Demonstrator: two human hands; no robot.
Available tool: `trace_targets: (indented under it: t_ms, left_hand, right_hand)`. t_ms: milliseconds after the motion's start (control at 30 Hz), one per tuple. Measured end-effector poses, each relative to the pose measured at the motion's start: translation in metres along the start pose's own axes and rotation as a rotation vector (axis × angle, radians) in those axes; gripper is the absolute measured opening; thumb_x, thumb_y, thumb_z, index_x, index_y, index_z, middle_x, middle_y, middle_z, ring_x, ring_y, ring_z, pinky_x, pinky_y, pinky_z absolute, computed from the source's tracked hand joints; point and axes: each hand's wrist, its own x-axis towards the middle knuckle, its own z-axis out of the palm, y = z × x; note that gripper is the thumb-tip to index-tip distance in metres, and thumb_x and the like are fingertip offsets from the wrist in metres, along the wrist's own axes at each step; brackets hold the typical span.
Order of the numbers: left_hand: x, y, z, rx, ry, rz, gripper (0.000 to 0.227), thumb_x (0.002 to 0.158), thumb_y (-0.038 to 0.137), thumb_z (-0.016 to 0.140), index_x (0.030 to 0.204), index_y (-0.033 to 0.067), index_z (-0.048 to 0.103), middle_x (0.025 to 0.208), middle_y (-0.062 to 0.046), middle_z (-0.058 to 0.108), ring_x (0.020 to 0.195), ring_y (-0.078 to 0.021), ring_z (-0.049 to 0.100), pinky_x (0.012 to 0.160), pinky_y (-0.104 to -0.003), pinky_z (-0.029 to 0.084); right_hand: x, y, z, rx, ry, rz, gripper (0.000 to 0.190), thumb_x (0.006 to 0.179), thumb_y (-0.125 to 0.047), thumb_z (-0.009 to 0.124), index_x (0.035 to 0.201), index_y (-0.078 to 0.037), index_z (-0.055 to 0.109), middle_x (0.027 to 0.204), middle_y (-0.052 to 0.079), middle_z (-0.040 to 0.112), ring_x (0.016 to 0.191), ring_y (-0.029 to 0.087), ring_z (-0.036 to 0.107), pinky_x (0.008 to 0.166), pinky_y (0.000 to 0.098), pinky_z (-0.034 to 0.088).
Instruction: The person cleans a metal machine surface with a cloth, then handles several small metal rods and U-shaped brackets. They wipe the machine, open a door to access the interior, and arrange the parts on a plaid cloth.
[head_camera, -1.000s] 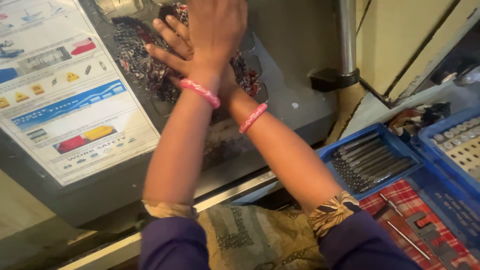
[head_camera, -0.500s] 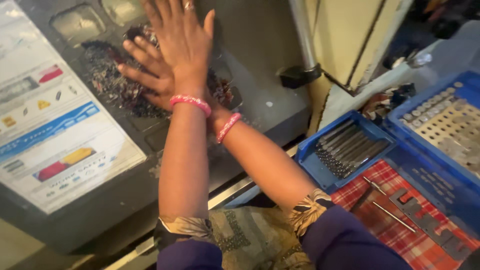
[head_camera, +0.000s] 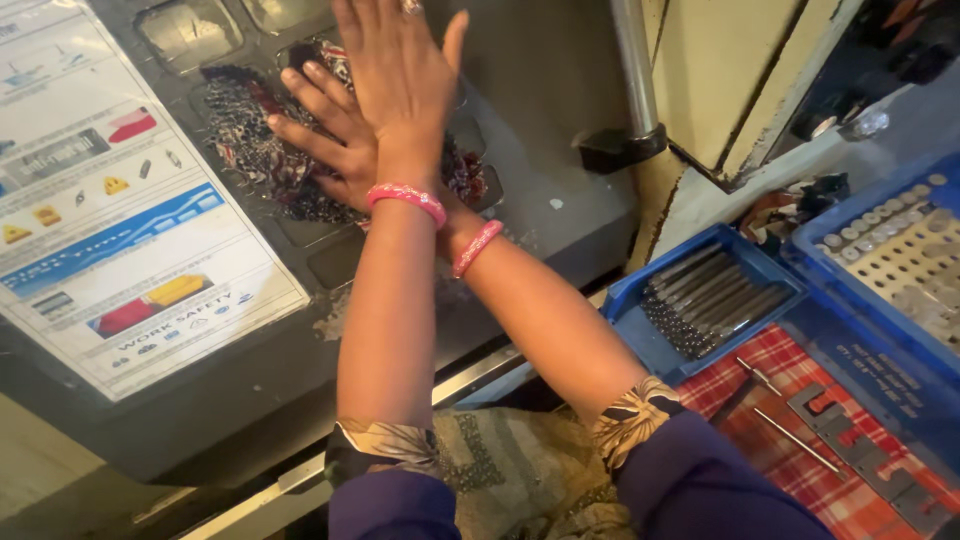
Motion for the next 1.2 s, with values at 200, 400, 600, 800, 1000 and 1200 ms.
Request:
trace_targets:
  t_ms: [200, 400, 600, 800, 1000, 1200]
  left_hand:
    - [0.003, 0.003, -0.006, 0.108, 0.074, 0.020, 0.083, 0.109, 0.064, 0.038, 0.150, -0.0075, 0.049, 0.155, -0.027, 0.044, 0.149, -0.0418, 0.028, 0.126, -0.050, 0.007]
    - [0.003, 0.003, -0.011, 0.044, -0.014, -0.005, 0.086, 0.111, 0.065, 0.040, 0.161, -0.0042, 0.038, 0.166, -0.027, 0.032, 0.157, -0.0416, 0.016, 0.130, -0.052, 0.004]
    - [0.001, 0.008, -0.011, 0.079, -0.043, -0.031, 0.099, 0.102, 0.070, 0.046, 0.168, -0.0005, 0.024, 0.173, -0.025, 0.016, 0.160, -0.0398, 0.007, 0.131, -0.052, 0.004]
    - [-0.001, 0.007, -0.010, -0.035, -0.013, -0.031, 0.088, 0.112, 0.063, 0.040, 0.169, -0.0018, 0.022, 0.175, -0.024, 0.015, 0.162, -0.0403, 0.005, 0.134, -0.051, -0.002]
    - [0.000, 0.005, -0.006, -0.036, -0.009, -0.041, 0.087, 0.111, 0.063, 0.039, 0.163, -0.0060, 0.032, 0.171, -0.026, 0.023, 0.158, -0.0443, 0.007, 0.130, -0.049, -0.004]
    - [0.002, 0.008, 0.018, 0.132, 0.061, -0.037, 0.082, 0.103, 0.069, 0.042, 0.140, -0.0027, 0.058, 0.147, -0.024, 0.052, 0.141, -0.0414, 0.038, 0.122, -0.056, 0.014]
  right_hand:
    - [0.001, -0.003, -0.002, 0.001, -0.017, 0.031, 0.089, 0.083, -0.013, 0.082, 0.160, -0.023, 0.040, 0.171, 0.012, 0.020, 0.162, 0.035, 0.016, 0.136, 0.0528, 0.019]
    - [0.001, -0.005, -0.005, 0.013, -0.013, 0.025, 0.087, 0.085, -0.015, 0.083, 0.160, -0.023, 0.039, 0.171, 0.012, 0.019, 0.162, 0.034, 0.016, 0.135, 0.0529, 0.019]
    - [0.002, -0.010, -0.009, -0.002, -0.016, 0.049, 0.086, 0.085, -0.016, 0.083, 0.159, -0.023, 0.040, 0.171, 0.011, 0.020, 0.162, 0.033, 0.018, 0.136, 0.0506, 0.021]
    - [0.001, -0.008, -0.007, -0.001, 0.001, 0.035, 0.087, 0.082, -0.016, 0.084, 0.158, -0.023, 0.041, 0.170, 0.011, 0.021, 0.160, 0.034, 0.018, 0.135, 0.0527, 0.020]
    - [0.000, -0.004, -0.001, -0.007, 0.005, 0.020, 0.088, 0.081, -0.014, 0.084, 0.158, -0.023, 0.043, 0.170, 0.012, 0.021, 0.161, 0.035, 0.019, 0.135, 0.0526, 0.021]
    - [0.000, 0.001, -0.001, 0.012, -0.008, 0.004, 0.090, 0.079, -0.012, 0.086, 0.158, -0.022, 0.044, 0.170, 0.013, 0.023, 0.160, 0.037, 0.020, 0.134, 0.0535, 0.022]
